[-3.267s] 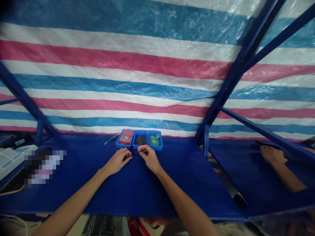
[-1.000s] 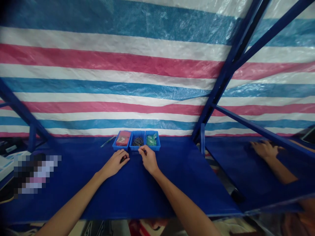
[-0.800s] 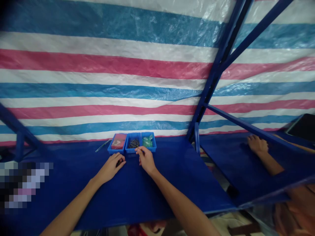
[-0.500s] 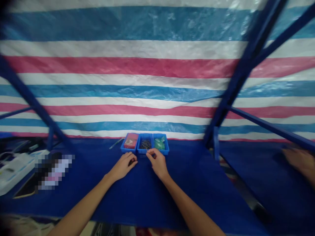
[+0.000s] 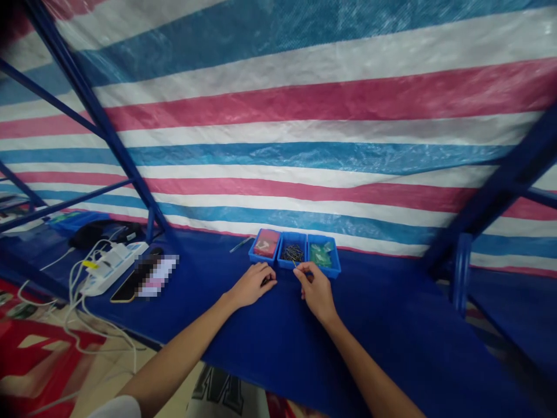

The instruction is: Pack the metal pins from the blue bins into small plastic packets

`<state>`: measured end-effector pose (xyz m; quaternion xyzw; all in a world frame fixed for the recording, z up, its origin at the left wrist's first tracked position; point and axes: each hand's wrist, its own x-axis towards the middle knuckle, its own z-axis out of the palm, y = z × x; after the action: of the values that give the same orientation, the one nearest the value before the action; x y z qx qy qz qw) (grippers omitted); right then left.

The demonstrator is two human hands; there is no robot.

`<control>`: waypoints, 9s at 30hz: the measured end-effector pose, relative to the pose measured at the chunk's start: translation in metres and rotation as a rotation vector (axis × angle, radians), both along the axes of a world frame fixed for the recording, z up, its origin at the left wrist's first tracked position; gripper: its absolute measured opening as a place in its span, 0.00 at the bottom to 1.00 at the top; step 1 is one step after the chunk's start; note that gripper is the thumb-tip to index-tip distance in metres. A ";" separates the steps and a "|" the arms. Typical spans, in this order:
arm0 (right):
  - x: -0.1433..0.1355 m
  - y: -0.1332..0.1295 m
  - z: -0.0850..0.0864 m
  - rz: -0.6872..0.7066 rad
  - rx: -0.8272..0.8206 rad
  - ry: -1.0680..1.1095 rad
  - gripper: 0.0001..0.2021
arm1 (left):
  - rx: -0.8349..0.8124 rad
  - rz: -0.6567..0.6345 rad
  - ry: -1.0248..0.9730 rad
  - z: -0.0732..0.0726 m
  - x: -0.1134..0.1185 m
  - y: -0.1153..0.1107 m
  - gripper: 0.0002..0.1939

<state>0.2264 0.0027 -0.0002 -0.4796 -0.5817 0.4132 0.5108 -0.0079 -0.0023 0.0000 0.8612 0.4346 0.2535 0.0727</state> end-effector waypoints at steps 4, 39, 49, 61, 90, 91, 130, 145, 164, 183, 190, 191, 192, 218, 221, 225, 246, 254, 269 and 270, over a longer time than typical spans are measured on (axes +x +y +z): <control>-0.001 -0.002 0.001 0.098 -0.073 0.072 0.22 | -0.002 0.003 0.001 0.001 0.001 0.000 0.06; -0.005 0.000 0.005 0.043 -0.161 0.286 0.15 | -0.050 -0.009 -0.173 -0.015 -0.005 0.004 0.31; -0.002 -0.004 0.008 -0.073 0.063 0.073 0.15 | -0.052 0.008 -0.164 -0.021 -0.005 0.009 0.37; 0.006 -0.004 0.004 -0.231 0.222 -0.198 0.17 | -0.061 -0.017 -0.179 -0.013 -0.002 0.006 0.36; -0.008 -0.004 0.002 -0.056 -0.148 0.269 0.19 | -0.022 -0.042 -0.055 -0.005 0.000 0.000 0.35; -0.008 -0.003 0.003 -0.064 -0.144 0.270 0.19 | -0.013 -0.043 -0.027 -0.003 0.001 -0.001 0.34; -0.006 -0.012 -0.004 0.202 0.439 -0.865 0.05 | -0.101 -0.011 0.069 0.009 -0.018 -0.022 0.19; 0.007 0.001 -0.002 -0.055 0.446 -0.416 0.06 | -0.088 -0.150 0.028 0.011 0.026 -0.010 0.11; 0.010 -0.002 -0.003 -0.027 0.324 -0.262 0.12 | -0.128 -0.112 0.066 0.003 -0.008 -0.026 0.32; 0.009 -0.013 0.018 0.189 -0.274 0.425 0.19 | -0.191 -0.054 -0.135 0.013 0.010 -0.028 0.16; 0.008 -0.017 0.007 0.111 -0.291 0.510 0.19 | -0.185 -0.022 -0.177 0.006 0.019 -0.030 0.16; 0.008 -0.017 0.006 0.113 -0.288 0.514 0.19 | -0.183 -0.011 -0.182 0.005 0.020 -0.031 0.17; 0.008 -0.017 0.005 0.114 -0.285 0.515 0.19 | -0.179 0.001 -0.185 0.004 0.021 -0.032 0.17; 0.002 -0.013 -0.005 -0.004 -0.159 0.369 0.17 | -0.109 -0.001 -0.246 -0.019 0.019 -0.027 0.09; 0.003 -0.014 -0.004 -0.007 -0.139 0.358 0.17 | -0.119 0.006 -0.236 -0.015 0.020 -0.029 0.09; 0.002 -0.016 -0.002 0.003 -0.135 0.300 0.18 | -0.125 0.017 -0.223 -0.009 0.021 -0.031 0.09; 0.001 -0.020 0.001 -0.130 -0.280 0.358 0.25 | -0.142 0.024 -0.227 -0.002 0.022 -0.034 0.09; -0.003 -0.013 0.014 -0.097 -0.211 0.310 0.20 | -0.152 0.025 -0.226 0.003 0.023 -0.035 0.10; -0.004 -0.024 0.006 0.184 0.264 -0.639 0.13 | 0.038 0.341 0.001 -0.004 0.024 -0.037 0.16; -0.005 -0.025 0.007 0.206 0.274 -0.711 0.14 | 0.024 0.327 -0.004 -0.004 0.023 -0.036 0.15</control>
<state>0.2214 -0.0227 0.0069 -0.4594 -0.8171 0.1888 0.2926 0.0156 -0.0386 -0.0043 0.7792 0.5659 0.2687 0.0208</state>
